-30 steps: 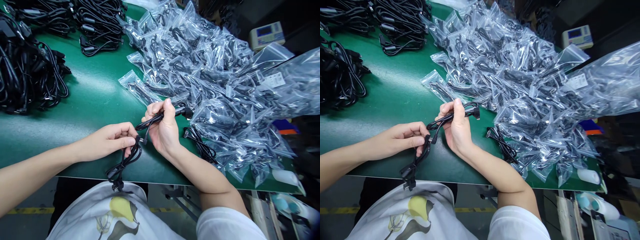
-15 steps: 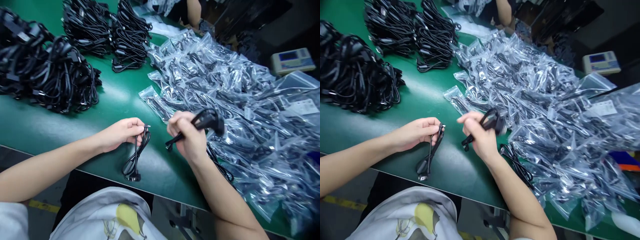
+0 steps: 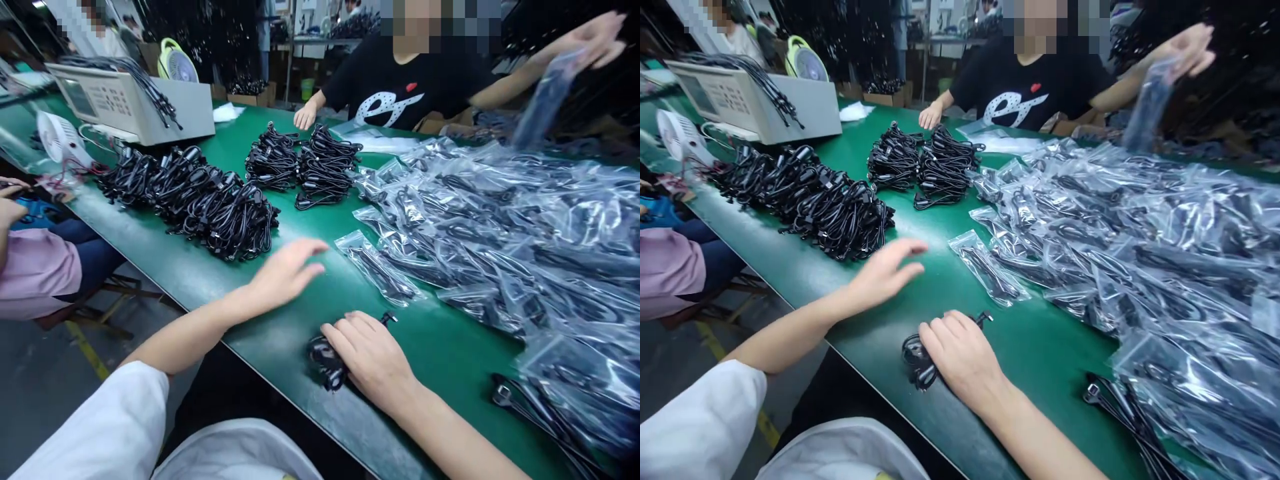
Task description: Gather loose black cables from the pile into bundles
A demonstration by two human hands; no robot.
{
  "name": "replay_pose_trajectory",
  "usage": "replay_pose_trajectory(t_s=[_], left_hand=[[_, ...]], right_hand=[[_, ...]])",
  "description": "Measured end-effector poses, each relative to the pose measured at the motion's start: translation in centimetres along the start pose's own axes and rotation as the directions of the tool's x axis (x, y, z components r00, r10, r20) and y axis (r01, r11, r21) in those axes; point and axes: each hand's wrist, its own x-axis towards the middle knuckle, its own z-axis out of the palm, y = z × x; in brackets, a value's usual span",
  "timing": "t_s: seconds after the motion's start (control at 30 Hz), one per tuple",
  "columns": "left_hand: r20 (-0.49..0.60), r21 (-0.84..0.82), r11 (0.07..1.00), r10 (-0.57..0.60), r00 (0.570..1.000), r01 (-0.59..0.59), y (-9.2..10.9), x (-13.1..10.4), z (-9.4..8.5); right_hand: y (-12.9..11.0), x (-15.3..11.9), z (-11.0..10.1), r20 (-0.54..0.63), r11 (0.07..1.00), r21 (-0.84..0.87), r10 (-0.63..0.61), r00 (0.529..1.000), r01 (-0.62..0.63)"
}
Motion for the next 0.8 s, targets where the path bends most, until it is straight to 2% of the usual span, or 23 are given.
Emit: replay_pose_trajectory(t_s=[0.03,0.07,0.13,0.17,0.23,0.3,0.37,0.43,0.47,0.53,0.57,0.6,0.63,0.67,0.73,0.8], left_hand=[[-0.176,0.247,0.968,0.085,0.981,-0.040,-0.4,0.2,-1.7],[-0.298,0.457,0.890,0.145,0.944,0.008,-0.9,0.5,-3.5],[-0.435,0.701,0.677,0.155,0.887,0.225,-2.1,1.0,-6.7],[-0.440,0.761,0.577,0.121,0.890,0.298,-2.6,1.3,-7.9],[-0.392,0.835,0.441,0.057,0.918,0.329,-3.4,1.6,-9.3],[-0.304,0.872,0.416,0.048,0.951,0.258,-3.6,1.6,-9.2],[-0.239,0.856,0.492,0.110,0.965,0.156,-2.9,1.3,-8.2],[-0.219,0.750,0.659,0.179,0.959,0.048,-1.6,0.9,-6.8],[-0.219,0.645,0.764,0.185,0.958,0.000,-0.8,0.6,-6.0],[-0.176,0.312,0.949,0.105,0.979,-0.046,0.8,0.3,-4.3],[-0.106,0.103,0.994,0.030,0.994,-0.019,1.6,0.3,-3.3],[-0.012,-0.100,0.994,-0.036,0.999,0.035,2.2,0.3,-2.3],[0.094,-0.275,0.956,-0.083,0.992,0.106,2.6,0.4,-1.3],[0.187,-0.406,0.897,-0.108,0.976,0.177,2.9,0.6,-0.3],[0.308,-0.556,0.783,-0.117,0.944,0.278,2.8,0.9,1.4],[0.339,-0.633,0.704,-0.123,0.933,0.323,2.3,1.2,2.8]], right_hand=[[0.4,-0.3,0.2,-0.006,1.000,0.015,0.006,1.000,-0.006],[0.7,-0.6,0.4,0.000,0.999,0.028,0.022,1.000,-0.022],[1.1,-1.0,1.0,0.045,0.994,0.061,0.091,0.995,-0.094],[1.2,-1.1,1.2,0.075,0.986,0.084,0.138,0.988,-0.145],[1.3,-1.2,1.5,0.128,0.960,0.139,0.227,0.966,-0.244],[1.3,-1.0,1.5,0.164,0.928,0.191,0.290,0.943,-0.319],[1.4,-0.9,1.2,0.168,0.884,0.255,0.358,0.919,-0.391],[1.5,-0.7,0.6,0.137,0.800,0.370,0.456,0.879,-0.473],[1.5,-0.6,0.3,0.124,0.730,0.449,0.520,0.845,-0.516],[1.7,-0.4,-0.4,0.159,0.530,0.591,0.663,0.732,-0.608],[1.8,-0.2,-0.6,0.203,0.418,0.634,0.722,0.662,-0.651],[1.9,-0.1,-0.9,0.248,0.316,0.659,0.765,0.595,-0.682],[2.0,-0.1,-1.1,0.283,0.232,0.674,0.796,0.536,-0.701],[2.2,0.0,-1.2,0.304,0.175,0.691,0.810,0.502,-0.701],[2.5,0.0,-1.4,0.319,0.131,0.734,0.800,0.509,-0.667],[2.7,0.2,-1.8,0.346,0.128,0.757,0.754,0.558,-0.641]])
